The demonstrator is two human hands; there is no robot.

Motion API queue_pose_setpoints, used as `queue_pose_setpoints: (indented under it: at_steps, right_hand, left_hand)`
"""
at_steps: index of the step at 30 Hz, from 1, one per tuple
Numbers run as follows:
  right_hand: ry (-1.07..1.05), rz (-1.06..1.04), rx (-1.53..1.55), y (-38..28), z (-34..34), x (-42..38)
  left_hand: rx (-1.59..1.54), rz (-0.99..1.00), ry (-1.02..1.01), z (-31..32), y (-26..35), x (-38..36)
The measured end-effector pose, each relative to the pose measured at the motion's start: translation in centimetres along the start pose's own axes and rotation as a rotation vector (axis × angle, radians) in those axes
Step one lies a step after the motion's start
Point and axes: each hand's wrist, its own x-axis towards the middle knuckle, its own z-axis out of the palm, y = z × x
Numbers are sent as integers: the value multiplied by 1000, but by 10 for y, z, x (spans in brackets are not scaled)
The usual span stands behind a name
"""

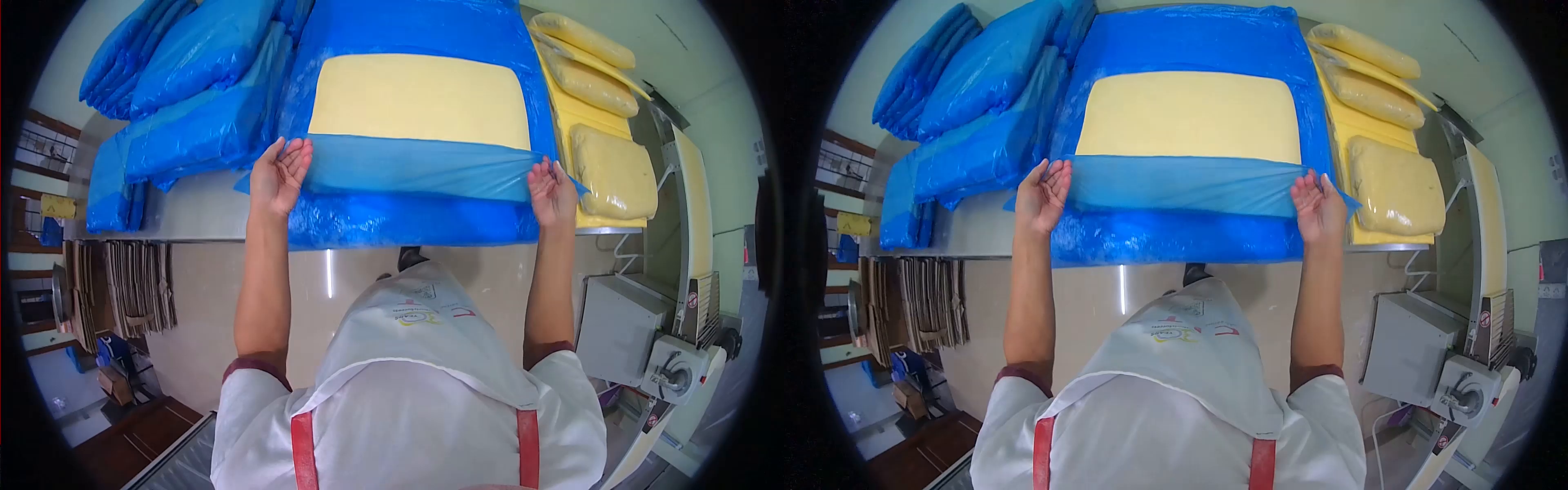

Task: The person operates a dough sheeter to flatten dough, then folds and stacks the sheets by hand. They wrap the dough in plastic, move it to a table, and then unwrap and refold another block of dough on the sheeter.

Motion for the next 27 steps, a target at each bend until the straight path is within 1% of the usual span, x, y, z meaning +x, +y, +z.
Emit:
queue_pose_setpoints:
  at_steps: [2,3,4,5,7,8,9,10,11,12,13,15,17,18,19,20,22,24,25,27]
  right_hand:
    - [61,57,-21,4,5,29]
    - [104,-38,-163,3,8,36]
    - [144,-134,-305,3,25,31]
    - [184,-230,-448,8,40,26]
    - [-73,-427,-1156,38,62,4]
    - [-215,-526,-1507,56,74,-7]
    - [-747,-769,-1874,73,86,-16]
    - [-1082,-660,-1930,90,116,-30]
    - [-1304,-660,-1924,109,123,-29]
    - [-1315,-695,-1925,120,133,-9]
    - [-1327,-727,-1922,127,140,14]
    - [-1133,-667,-1867,131,160,93]
    - [-892,-628,-2023,115,191,203]
    - [-781,-581,-2052,99,199,253]
    - [-773,-674,-2048,78,202,291]
    - [-866,-662,-2115,60,203,317]
    - [-1013,-940,-2094,51,196,346]
    - [-995,-928,-2162,50,197,364]
    - [-976,-914,-2195,52,202,359]
    - [-830,-1066,-2106,45,225,354]
  left_hand:
    - [11,-75,-18,-1,6,31]
    - [13,-113,-21,-8,5,47]
    - [-12,-147,-72,-27,0,66]
    - [-93,-71,-64,-28,-3,72]
    - [-245,72,-48,-26,-14,73]
    - [-209,150,-20,-22,-19,71]
    - [-104,223,12,-16,-22,67]
    - [-1,296,36,-7,-25,64]
    - [192,397,32,7,-28,57]
    - [386,496,34,21,-30,49]
    - [750,537,-29,32,-31,40]
    - [1467,585,-122,53,-36,33]
    - [2178,567,-179,70,-43,36]
    - [2187,527,-153,72,-44,40]
    - [2198,489,-126,72,-42,46]
    - [2207,449,-99,71,-41,50]
    - [2208,410,-92,69,-39,51]
    - [2184,393,-74,68,-39,54]
    - [2183,389,-67,68,-39,52]
    - [2191,410,-77,71,-37,51]
